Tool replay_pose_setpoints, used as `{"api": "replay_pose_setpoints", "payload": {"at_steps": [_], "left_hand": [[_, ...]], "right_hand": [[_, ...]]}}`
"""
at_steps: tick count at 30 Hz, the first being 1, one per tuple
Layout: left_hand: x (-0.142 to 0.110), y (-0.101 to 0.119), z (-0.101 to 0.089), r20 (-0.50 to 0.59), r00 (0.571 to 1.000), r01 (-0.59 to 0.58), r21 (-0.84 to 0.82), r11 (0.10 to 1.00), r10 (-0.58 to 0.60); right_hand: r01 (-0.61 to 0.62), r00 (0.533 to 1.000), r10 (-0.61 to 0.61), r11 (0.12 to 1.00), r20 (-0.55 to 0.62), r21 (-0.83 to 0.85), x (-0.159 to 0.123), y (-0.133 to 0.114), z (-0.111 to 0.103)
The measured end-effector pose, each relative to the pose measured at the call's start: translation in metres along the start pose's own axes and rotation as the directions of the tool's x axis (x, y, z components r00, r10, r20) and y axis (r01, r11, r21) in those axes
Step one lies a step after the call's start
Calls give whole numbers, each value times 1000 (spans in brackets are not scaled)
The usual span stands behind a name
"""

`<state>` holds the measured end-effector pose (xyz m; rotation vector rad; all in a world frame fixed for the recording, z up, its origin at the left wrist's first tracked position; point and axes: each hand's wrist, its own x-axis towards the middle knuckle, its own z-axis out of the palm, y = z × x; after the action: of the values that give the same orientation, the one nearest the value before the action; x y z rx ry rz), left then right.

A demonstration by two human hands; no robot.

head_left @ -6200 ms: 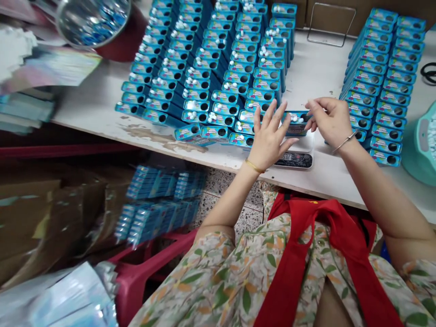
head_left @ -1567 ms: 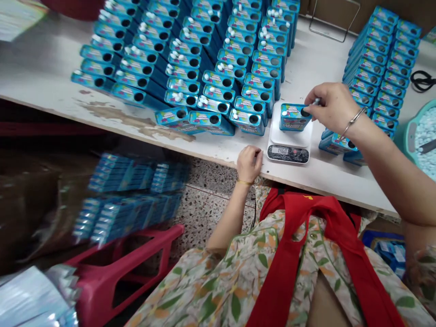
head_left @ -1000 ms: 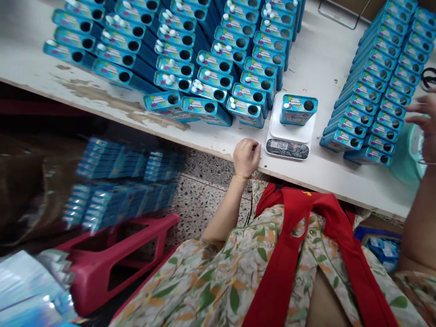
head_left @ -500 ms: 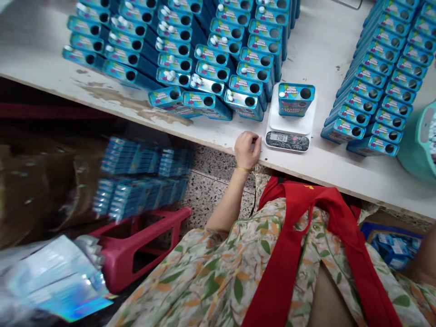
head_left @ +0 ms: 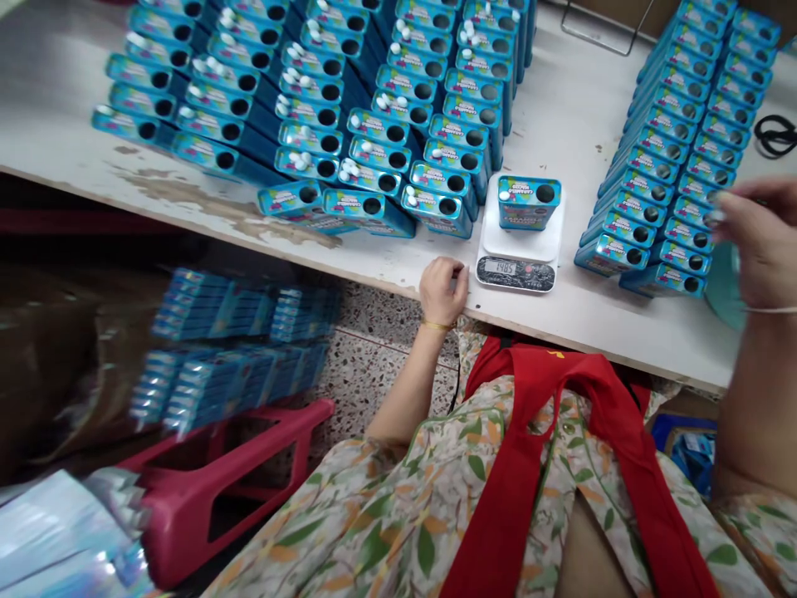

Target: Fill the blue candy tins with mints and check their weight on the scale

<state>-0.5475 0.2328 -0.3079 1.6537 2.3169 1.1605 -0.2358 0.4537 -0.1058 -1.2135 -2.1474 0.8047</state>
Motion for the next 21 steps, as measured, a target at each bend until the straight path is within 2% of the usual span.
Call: {"api": "replay_pose_setpoints", "payload": {"at_steps": [1,3,5,7,10,16,21], "left_hand": [[0,0,0,-1,1000,-2,-3,1000,2],[0,0,0,3,1000,0,-6,1000,0],[0,0,0,5,1000,2,-5,1000,-2],[0,0,0,-1,1000,1,-5,1000,-1],[0,1,0,-11,1000,-8,-4,1000,8],[0,2,-1,-53,997,-59,26,998,61],[-1,1,0,-40,999,-30,28,999,31]], "right_hand": [[-2,1000,2,1000,-10,18,10,-20,23],[34,993,-36,999,109,19,29,-51,66],[92,984,-90,996,155,-4,44,-69,100],[145,972,-131,988,196,-58,53,-73,120],[216,951,-176,966,254,-139,59,-67,130],[331,922,-272,922,274,-199,61,-55,136],[347,923,-279,901,265,-259,62,-69,131]]}}
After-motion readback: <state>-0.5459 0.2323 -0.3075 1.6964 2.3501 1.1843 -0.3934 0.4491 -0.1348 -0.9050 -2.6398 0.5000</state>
